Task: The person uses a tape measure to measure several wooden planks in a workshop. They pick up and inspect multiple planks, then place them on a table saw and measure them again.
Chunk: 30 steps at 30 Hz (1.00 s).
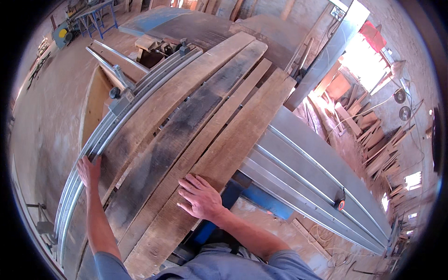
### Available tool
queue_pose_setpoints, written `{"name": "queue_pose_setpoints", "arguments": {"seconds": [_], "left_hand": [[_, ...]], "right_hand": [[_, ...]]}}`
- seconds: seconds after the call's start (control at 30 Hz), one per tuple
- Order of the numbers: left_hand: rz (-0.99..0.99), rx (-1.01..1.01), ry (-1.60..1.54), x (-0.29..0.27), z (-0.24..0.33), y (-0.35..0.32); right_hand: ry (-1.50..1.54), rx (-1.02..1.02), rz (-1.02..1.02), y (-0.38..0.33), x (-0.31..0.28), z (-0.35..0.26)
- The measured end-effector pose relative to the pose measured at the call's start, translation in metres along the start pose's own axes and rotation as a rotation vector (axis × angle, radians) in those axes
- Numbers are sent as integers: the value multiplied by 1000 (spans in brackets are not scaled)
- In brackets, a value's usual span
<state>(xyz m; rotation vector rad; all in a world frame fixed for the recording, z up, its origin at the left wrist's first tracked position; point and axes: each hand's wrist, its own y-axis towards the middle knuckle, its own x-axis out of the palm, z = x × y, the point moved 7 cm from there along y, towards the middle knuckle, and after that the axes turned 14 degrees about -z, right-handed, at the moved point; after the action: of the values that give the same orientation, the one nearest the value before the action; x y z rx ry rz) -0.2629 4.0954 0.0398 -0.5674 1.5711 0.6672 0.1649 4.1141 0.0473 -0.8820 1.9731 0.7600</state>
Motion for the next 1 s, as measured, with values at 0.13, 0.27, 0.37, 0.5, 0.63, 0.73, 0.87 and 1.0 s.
{"name": "queue_pose_setpoints", "arguments": {"seconds": [0.13,0.27,0.37,0.5,0.63,0.73,0.87,1.0], "left_hand": [[11,3,-24,-2,1,-3],[14,29,-21,7,-6,1],[22,28,-34,9,-14,5],[-11,22,-50,8,-11,5],[-13,12,-37,3,-9,2],[31,26,-46,1,-8,-2],[3,43,-57,-2,-5,-4],[21,48,-45,-6,-4,-8]], "right_hand": [[7,16,-36,-1,6,2],[2,17,-24,-1,6,2],[-7,18,-19,1,4,-1],[-11,21,-19,0,5,1],[-20,11,-2,2,2,-1],[-17,11,-23,1,4,-1],[-10,5,-14,-1,5,1],[-3,3,-21,-1,5,0]]}}
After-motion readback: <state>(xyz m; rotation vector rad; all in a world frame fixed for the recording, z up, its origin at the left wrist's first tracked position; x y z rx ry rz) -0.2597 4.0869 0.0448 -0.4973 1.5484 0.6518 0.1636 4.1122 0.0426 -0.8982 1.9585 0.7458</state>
